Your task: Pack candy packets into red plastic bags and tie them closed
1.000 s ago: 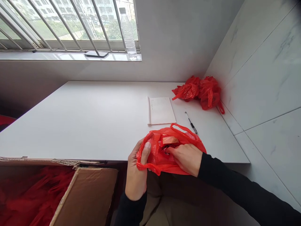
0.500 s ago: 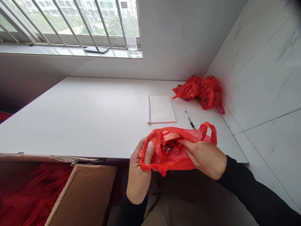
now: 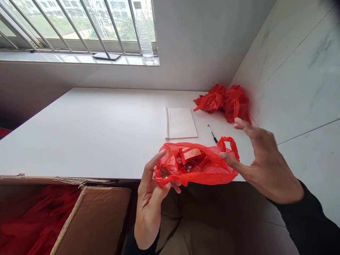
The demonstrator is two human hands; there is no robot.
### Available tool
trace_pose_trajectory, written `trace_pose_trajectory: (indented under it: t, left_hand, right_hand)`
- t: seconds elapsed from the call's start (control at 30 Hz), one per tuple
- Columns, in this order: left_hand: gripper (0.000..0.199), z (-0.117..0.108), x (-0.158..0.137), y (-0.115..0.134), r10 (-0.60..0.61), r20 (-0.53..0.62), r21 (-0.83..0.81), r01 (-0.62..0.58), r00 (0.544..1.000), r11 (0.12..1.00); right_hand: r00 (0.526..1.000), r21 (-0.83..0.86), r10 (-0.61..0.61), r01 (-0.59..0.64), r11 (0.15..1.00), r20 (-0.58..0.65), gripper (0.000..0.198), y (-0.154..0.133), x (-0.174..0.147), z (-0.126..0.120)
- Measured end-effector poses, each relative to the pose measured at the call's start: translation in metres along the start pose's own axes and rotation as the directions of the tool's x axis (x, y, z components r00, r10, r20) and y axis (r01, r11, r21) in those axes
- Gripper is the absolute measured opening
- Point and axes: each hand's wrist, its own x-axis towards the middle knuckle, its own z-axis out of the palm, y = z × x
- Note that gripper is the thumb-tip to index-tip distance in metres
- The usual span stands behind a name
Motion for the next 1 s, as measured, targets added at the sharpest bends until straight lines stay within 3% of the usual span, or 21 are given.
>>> trace_pose_trajectory:
  t: [0.07, 0.17, 0.23, 0.3, 0.33, 0.4, 0.5, 0.6, 0.7, 0.73, 0.8, 0.83, 0.9, 0.97, 1.0]
  left_hand:
    - [0.054, 0.001, -0.003, 0.003, -0.011, 0.041, 0.077, 0.008, 0.999, 0.997]
    - [0.061, 0.006, 0.003, 0.007, 0.007, 0.003, 0.277, -0.008, 1.000, 0.961]
    - [0.038, 0.011, 0.010, 0.011, 0.075, -0.010, 0.415, -0.064, 0.997, 0.908]
    - [0.015, 0.017, 0.016, 0.016, 0.131, 0.027, 0.515, -0.126, 0.991, 0.848]
    - [0.013, 0.020, 0.018, 0.019, 0.150, 0.061, 0.546, -0.158, 0.987, 0.823]
    - [0.015, 0.026, 0.019, 0.025, 0.168, 0.158, 0.575, -0.229, 0.973, 0.785]
    - [0.018, 0.033, 0.016, 0.031, 0.153, 0.268, 0.592, -0.288, 0.951, 0.753]
    - [0.029, 0.036, 0.013, 0.032, 0.109, 0.268, 0.608, -0.255, 0.957, 0.752]
    - [0.066, 0.035, 0.012, 0.028, 0.182, 0.235, 0.668, -0.295, 0.955, 0.683]
    - [0.067, 0.035, 0.012, 0.026, 0.225, 0.230, 0.697, -0.322, 0.947, 0.641]
    - [0.041, 0.036, 0.011, 0.024, 0.320, 0.211, 0.735, -0.366, 0.924, 0.571]
    - [0.027, 0.036, 0.011, 0.024, 0.359, 0.192, 0.727, -0.379, 0.913, 0.573]
    - [0.018, 0.036, 0.011, 0.028, 0.359, 0.118, 0.607, -0.353, 0.926, 0.711]
    - [0.022, 0.033, 0.012, 0.035, 0.229, 0.064, 0.294, -0.238, 0.971, 0.926]
    - [0.025, 0.032, 0.012, 0.038, 0.147, 0.071, 0.102, -0.153, 0.987, 0.983]
  right_hand:
    - [0.997, 0.114, 0.019, -0.027, 0.993, 0.069, 0.041, 0.006, 0.004, 0.006]
    - [0.999, 0.254, -0.024, 0.012, 0.967, 0.047, 0.012, 0.001, 0.006, 0.004]
    - [0.999, 0.331, -0.047, 0.042, 0.943, 0.007, 0.011, -0.011, 0.006, -0.001]
    - [0.997, 0.393, -0.080, 0.073, 0.917, 0.001, 0.022, -0.025, 0.007, -0.006]
    - [0.993, 0.415, -0.121, 0.103, 0.904, 0.018, 0.031, -0.032, 0.009, -0.007]
    - [0.968, 0.451, -0.245, 0.195, 0.871, 0.056, 0.038, -0.043, 0.013, -0.006]
    - [0.934, 0.481, -0.356, 0.301, 0.823, 0.026, 0.017, -0.051, 0.021, 0.000]
    - [0.952, 0.499, -0.307, 0.274, 0.822, -0.017, 0.012, -0.051, 0.026, 0.002]
    - [0.965, 0.520, -0.261, 0.241, 0.819, -0.035, 0.008, -0.050, 0.025, -0.002]
    - [0.967, 0.525, -0.251, 0.233, 0.818, -0.039, 0.008, -0.050, 0.025, -0.004]
    - [0.969, 0.530, -0.241, 0.229, 0.817, -0.048, 0.007, -0.051, 0.025, -0.009]
    - [0.972, 0.530, -0.229, 0.225, 0.818, -0.058, 0.007, -0.052, 0.025, -0.011]
    - [0.979, 0.526, -0.176, 0.204, 0.826, -0.103, 0.006, -0.055, 0.026, -0.017]
    - [0.982, 0.522, -0.096, 0.170, 0.836, -0.165, 0.007, -0.059, 0.027, -0.024]
    - [0.980, 0.522, -0.058, 0.153, 0.839, -0.193, 0.010, -0.060, 0.026, -0.027]
